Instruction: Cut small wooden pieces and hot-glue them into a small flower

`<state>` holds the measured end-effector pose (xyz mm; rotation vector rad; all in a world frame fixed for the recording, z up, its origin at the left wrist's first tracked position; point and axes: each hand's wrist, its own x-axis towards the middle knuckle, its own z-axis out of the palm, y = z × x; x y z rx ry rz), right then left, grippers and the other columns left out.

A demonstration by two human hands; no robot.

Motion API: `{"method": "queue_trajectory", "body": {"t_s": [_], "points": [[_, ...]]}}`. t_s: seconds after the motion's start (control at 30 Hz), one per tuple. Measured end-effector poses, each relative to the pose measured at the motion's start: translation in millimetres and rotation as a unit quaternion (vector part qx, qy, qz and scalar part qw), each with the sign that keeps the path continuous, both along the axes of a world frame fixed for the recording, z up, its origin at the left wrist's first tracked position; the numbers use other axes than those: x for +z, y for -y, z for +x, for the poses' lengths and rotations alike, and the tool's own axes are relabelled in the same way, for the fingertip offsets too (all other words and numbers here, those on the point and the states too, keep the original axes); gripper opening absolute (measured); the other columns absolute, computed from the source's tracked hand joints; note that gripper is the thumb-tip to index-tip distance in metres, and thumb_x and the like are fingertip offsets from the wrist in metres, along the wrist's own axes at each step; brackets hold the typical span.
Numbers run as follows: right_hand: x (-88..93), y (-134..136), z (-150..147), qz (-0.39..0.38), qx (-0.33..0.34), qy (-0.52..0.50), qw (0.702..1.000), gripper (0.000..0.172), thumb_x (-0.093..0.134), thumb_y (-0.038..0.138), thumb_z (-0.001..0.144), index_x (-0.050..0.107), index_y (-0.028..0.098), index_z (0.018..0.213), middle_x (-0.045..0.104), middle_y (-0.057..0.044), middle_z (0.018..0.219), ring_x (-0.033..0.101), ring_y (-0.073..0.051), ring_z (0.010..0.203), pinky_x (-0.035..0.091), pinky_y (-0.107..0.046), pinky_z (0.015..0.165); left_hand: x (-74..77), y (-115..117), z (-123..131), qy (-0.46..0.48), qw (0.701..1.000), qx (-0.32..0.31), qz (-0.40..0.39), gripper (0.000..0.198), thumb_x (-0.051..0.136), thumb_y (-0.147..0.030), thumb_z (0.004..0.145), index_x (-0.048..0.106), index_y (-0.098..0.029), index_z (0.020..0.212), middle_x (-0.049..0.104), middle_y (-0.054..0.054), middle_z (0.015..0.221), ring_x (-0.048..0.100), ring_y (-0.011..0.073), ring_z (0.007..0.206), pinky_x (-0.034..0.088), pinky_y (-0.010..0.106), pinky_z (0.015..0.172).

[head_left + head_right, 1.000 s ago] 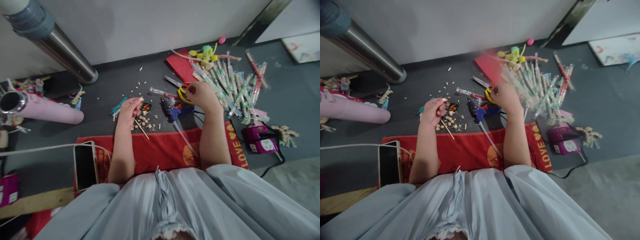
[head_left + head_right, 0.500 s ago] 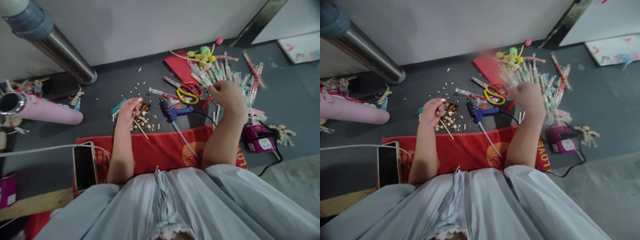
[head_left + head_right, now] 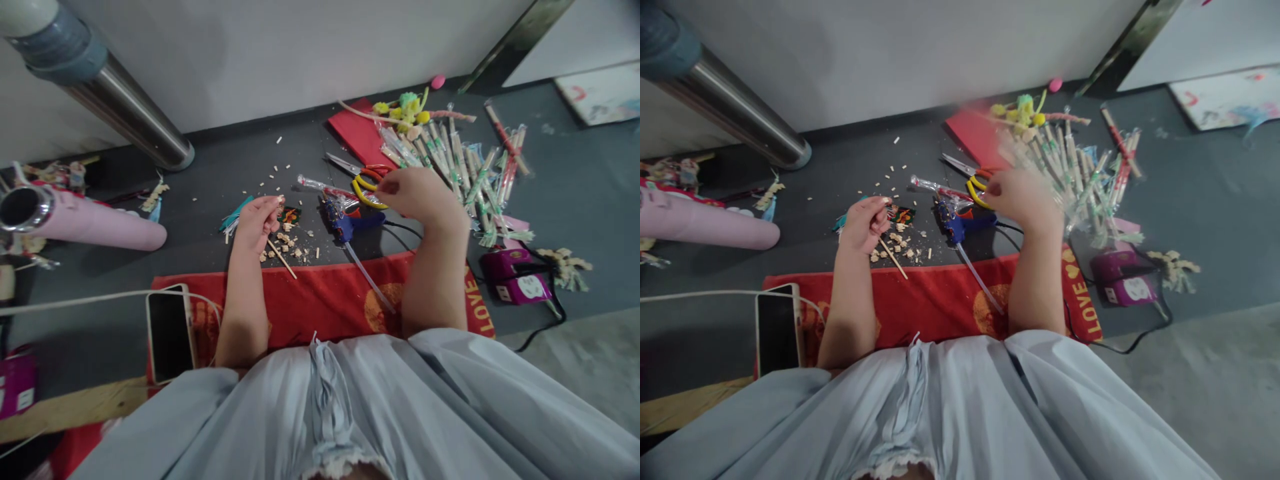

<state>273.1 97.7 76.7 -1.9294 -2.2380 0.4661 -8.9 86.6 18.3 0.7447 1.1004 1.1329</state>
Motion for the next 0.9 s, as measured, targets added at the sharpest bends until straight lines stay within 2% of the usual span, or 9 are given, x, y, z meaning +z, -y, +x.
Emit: {"method": "queue_trajectory", "body": {"t_s": [0.1,0.23,0.33,0.47,0.7,0.9], "points": [[-4.2,-1,-30,0.027,0.099,-0.044,0.994,0.017,0.052,0.014,0.072,0.067,0.018,0.077,0.068,-0.007,0.076,0.058,-0.020,0.071,0.039,-0.031,0.065,0.2,0,0,-0.002,1.000,0.002,-0.004,0.013,0.074,-0.026,0.067,0.065,-0.016,0.070,0.041,-0.009,0.043,0.027,-0.0007,0.035,0.025,0.014,0.035],[-12.1,-1,-60,0.068,0.186,-0.180,0.964,0.019,0.050,0.020,0.079,0.067,0.016,0.086,0.067,-0.008,0.086,0.059,-0.018,0.078,0.043,-0.030,0.073,0.6,1,1,0.001,1.000,0.002,-0.003,0.014,0.074,-0.027,0.065,0.067,-0.015,0.070,0.043,-0.008,0.044,0.029,-0.0006,0.035,0.025,0.014,0.035],[-15.4,0,-70,0.082,0.208,-0.244,0.944,0.017,0.050,0.021,0.081,0.067,0.016,0.086,0.066,-0.007,0.084,0.058,-0.017,0.080,0.043,-0.029,0.075,1.3,1,2,0.001,1.000,-0.003,0.000,0.015,0.074,-0.027,0.066,0.068,-0.015,0.072,0.043,-0.008,0.045,0.029,-0.0007,0.035,0.025,0.015,0.035],[-18.7,2,-75,0.079,0.211,-0.270,0.936,0.014,0.053,0.021,0.082,0.066,0.017,0.084,0.065,-0.005,0.082,0.058,-0.017,0.080,0.044,-0.030,0.076,2.8,2,2,-0.007,1.000,-0.012,-0.012,0.013,0.073,-0.027,0.066,0.067,-0.016,0.072,0.044,-0.009,0.045,0.029,-0.0008,0.034,0.026,0.014,0.036],[-25.8,4,-87,0.087,0.202,-0.228,0.949,0.016,0.053,0.022,0.083,0.067,0.015,0.086,0.065,-0.007,0.084,0.056,-0.018,0.083,0.042,-0.030,0.080,3.4,3,3,-0.007,1.000,-0.024,-0.017,0.014,0.074,-0.025,0.064,0.067,-0.015,0.070,0.047,-0.008,0.044,0.031,-0.0005,0.034,0.028,0.014,0.036],[-36.7,5,-96,0.071,0.221,-0.075,0.970,0.022,0.049,0.018,0.084,0.071,0.018,0.085,0.064,-0.009,0.088,0.053,-0.023,0.090,0.039,-0.035,0.083,3.7,3,4,-0.019,1.000,-0.017,-0.012,0.013,0.073,-0.025,0.065,0.067,-0.015,0.071,0.046,-0.008,0.045,0.030,-0.0006,0.034,0.027,0.014,0.036]]}}
